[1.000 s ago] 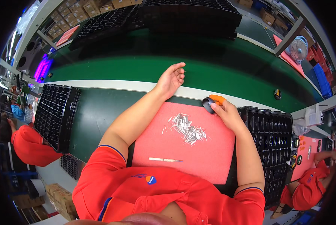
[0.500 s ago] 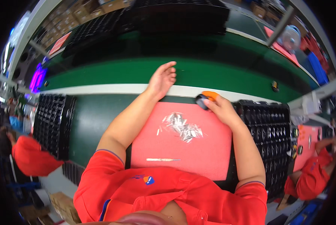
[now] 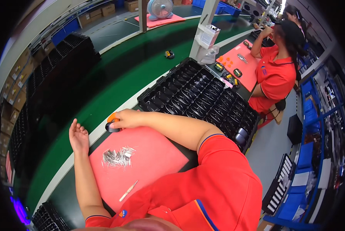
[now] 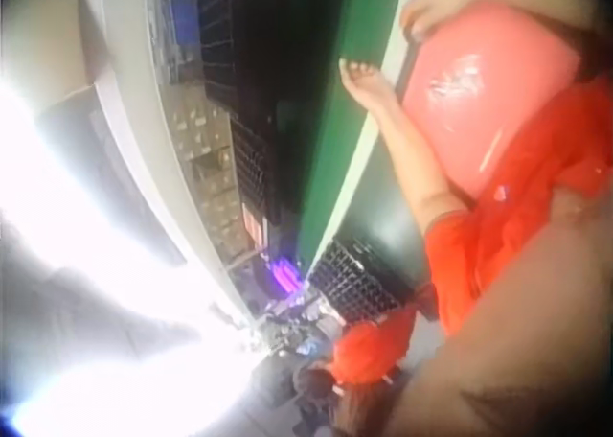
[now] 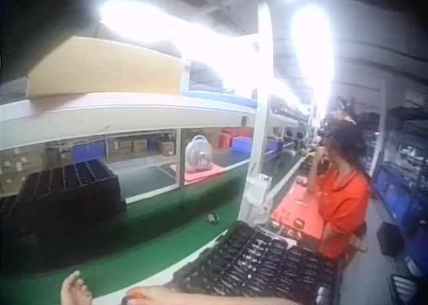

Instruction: Assembling small silver pins and orange components into black plastic housings at a factory workstation.

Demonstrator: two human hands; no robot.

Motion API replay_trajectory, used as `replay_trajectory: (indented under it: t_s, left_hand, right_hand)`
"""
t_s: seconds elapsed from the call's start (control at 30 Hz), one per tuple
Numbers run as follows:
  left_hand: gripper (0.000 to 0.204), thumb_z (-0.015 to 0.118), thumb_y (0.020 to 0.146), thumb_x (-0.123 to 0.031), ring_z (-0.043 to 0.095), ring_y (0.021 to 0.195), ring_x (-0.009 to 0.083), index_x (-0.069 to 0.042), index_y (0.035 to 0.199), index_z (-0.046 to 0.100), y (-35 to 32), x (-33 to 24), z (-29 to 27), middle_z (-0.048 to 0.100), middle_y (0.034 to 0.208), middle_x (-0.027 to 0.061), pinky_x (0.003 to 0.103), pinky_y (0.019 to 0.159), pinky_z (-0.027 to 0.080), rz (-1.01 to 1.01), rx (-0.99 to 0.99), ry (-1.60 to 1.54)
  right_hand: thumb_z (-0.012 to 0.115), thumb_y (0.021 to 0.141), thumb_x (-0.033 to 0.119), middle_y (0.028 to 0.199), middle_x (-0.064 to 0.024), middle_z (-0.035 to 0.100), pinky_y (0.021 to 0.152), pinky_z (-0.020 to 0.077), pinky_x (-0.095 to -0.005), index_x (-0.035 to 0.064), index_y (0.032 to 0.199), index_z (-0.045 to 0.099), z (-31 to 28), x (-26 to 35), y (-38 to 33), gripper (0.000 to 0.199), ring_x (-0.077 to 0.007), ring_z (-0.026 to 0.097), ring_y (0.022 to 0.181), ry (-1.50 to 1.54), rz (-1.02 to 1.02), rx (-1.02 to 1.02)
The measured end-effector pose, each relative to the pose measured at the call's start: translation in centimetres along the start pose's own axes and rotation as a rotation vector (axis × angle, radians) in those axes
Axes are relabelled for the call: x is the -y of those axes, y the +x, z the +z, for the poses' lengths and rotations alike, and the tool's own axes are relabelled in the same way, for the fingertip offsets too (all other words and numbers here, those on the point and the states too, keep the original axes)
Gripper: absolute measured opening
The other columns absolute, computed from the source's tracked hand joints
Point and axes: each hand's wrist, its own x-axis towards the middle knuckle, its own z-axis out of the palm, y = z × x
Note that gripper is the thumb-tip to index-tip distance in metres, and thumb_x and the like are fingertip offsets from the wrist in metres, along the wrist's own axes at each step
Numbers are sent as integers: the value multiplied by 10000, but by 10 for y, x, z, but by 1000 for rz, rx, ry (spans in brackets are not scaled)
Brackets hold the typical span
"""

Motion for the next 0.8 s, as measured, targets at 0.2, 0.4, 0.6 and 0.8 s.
replay_trajectory:
  t_s: [0.2, 0.4, 0.6, 0.8]
  left_hand:
    - [258, 511, 933, -229, 497, 723, 83, -62, 1121, 568, -4, -2, 5, 547, 838, -24, 206, 640, 415, 2, -7, -3]
    - [248, 510, 935, -230, 498, 719, 82, -67, 1111, 572, -4, -2, 3, 540, 827, -27, 206, 638, 413, -5, -29, -2]
    - [244, 498, 940, -220, 494, 715, 85, -59, 1108, 571, -4, -3, 6, 537, 818, -27, 208, 632, 413, -1, -20, -13]
    - [238, 496, 940, -213, 492, 712, 85, -58, 1104, 571, -4, -3, 6, 534, 808, -24, 204, 627, 414, -5, -37, -7]
  right_hand:
    - [547, 909, 397, 853, -92, 633, 728, 477, -286, 43, 1279, 507, 2, -14, 8, 514, -179, 618, 791, -45, -20, 6]
    - [551, 909, 380, 850, -95, 627, 720, 473, -290, 45, 1284, 507, 3, -4, 3, 504, -177, 612, 783, 11, -30, -15]
    - [559, 906, 391, 850, -96, 628, 714, 470, -289, 28, 1271, 513, 5, -11, 8, 517, -176, 607, 770, 2, -37, -9]
    - [558, 907, 395, 838, -90, 626, 709, 466, -286, 11, 1264, 514, 2, -5, 4, 526, -175, 604, 765, -25, -44, -16]
